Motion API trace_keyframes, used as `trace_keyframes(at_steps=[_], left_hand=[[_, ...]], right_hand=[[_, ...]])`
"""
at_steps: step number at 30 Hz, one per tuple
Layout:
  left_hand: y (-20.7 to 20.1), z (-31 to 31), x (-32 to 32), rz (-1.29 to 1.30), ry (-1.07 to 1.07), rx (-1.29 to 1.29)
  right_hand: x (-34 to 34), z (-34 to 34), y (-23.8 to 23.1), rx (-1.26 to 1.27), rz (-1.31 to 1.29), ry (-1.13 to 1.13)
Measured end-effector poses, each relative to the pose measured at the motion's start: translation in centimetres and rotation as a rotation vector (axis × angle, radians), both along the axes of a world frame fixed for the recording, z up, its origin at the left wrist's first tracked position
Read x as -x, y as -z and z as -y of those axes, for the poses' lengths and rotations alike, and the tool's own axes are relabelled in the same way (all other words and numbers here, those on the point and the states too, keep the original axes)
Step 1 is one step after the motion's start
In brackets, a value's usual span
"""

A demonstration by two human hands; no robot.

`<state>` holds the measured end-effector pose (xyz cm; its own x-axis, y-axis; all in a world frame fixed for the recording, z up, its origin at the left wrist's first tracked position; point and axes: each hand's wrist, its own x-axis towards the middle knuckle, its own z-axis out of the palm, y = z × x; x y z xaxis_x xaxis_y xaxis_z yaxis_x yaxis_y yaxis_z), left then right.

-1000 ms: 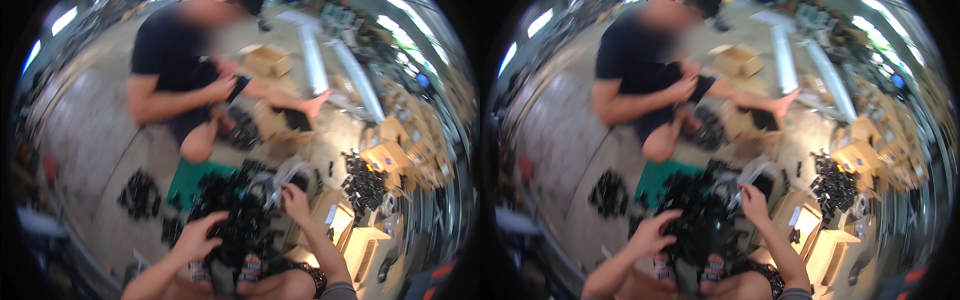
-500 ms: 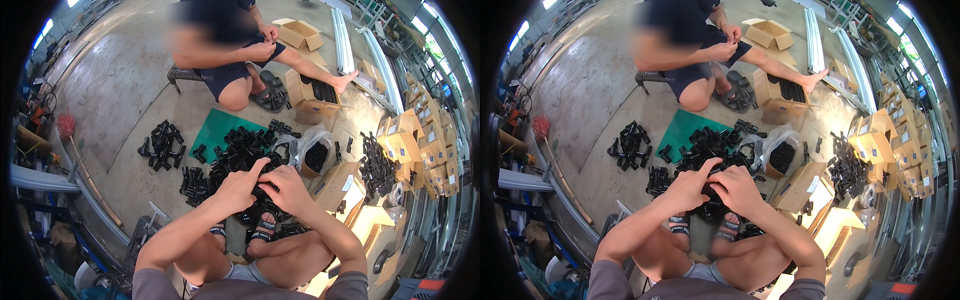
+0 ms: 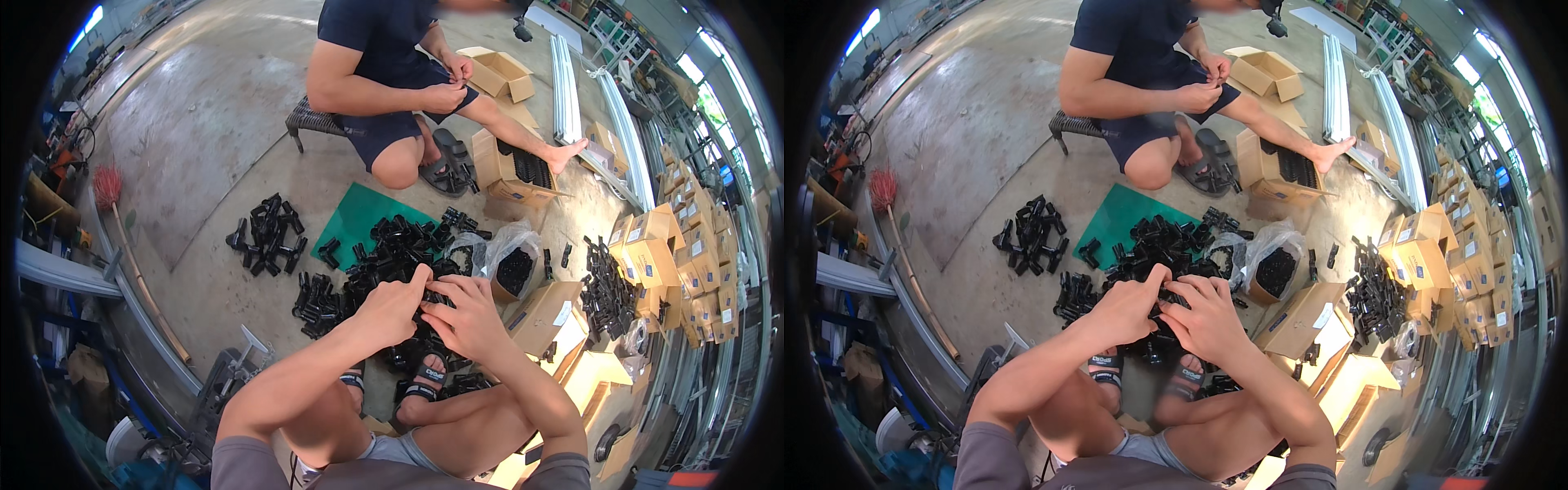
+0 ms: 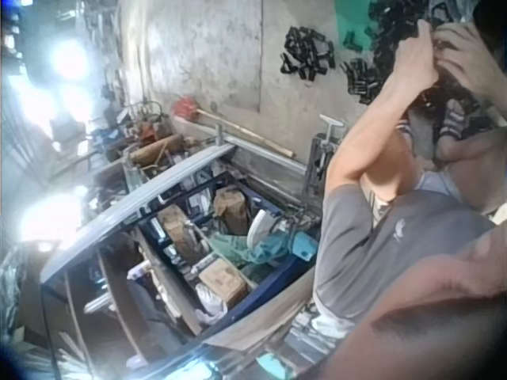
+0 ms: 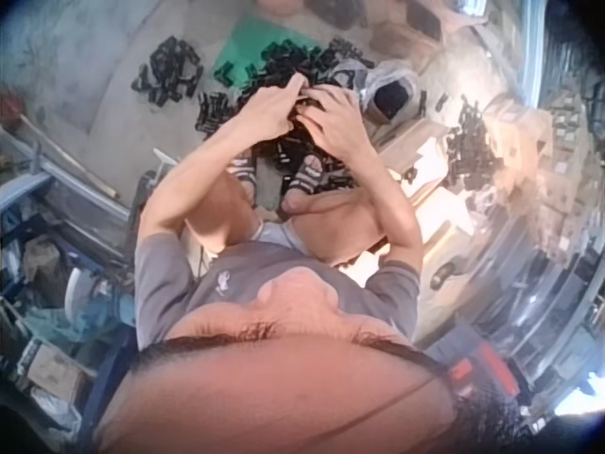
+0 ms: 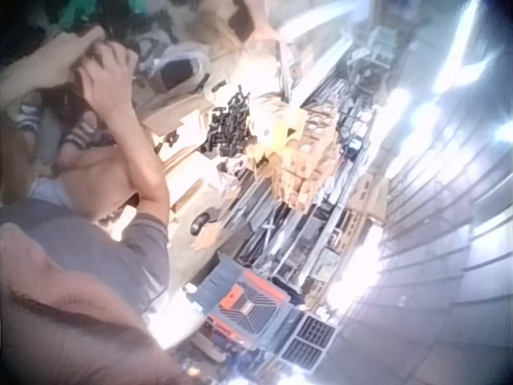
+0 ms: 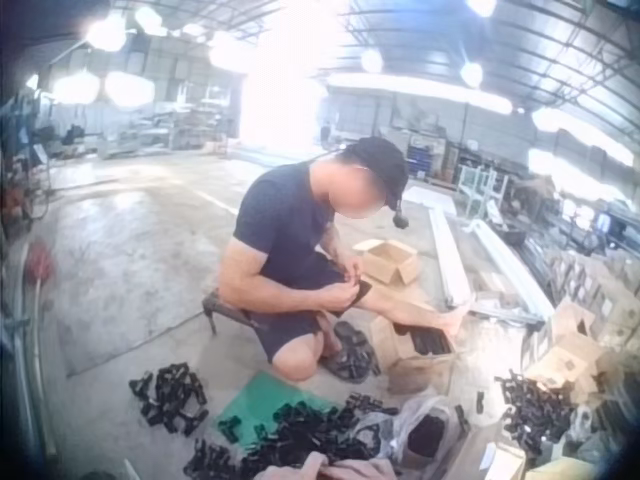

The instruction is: The person picks up and joins small black plastic components by hand, placing the assembled units into a cardboard box.

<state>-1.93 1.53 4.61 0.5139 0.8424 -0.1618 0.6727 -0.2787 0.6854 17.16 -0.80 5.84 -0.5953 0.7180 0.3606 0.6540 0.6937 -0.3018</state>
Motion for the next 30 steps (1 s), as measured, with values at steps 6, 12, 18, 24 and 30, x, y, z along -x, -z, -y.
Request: trace_keyframes(at_steps=[6, 12, 18, 24, 30], left_hand=[[-1.1, 0.2, -0.3, -0.019, 0.001, 0.018], [-0.8, 0.0, -0.1, -0.009, 0.012, 0.022], [-0.7, 0.1, 0.1, -0.024, -0.017, 0.037], [-1.1, 0.1, 0.6, 0.069, -0.022, -0.052], [-2.2, 0.1, 1.0, 0.226, -0.086, 0.003]], right_hand=[[-0.1, -0.3, 1.3, -0.013, -0.048, -0.008], [-0.1, -0.3, 1.6, 0.049, -0.101, -0.016], [-0.2, -0.1, 1.6, 0.062, -0.120, 0.011], [-0.2, -0.2, 1.4, 0.085, -0.269, 0.144], [-1.3, -0.5, 1.9, 0.748, -0.821, 0.338]])
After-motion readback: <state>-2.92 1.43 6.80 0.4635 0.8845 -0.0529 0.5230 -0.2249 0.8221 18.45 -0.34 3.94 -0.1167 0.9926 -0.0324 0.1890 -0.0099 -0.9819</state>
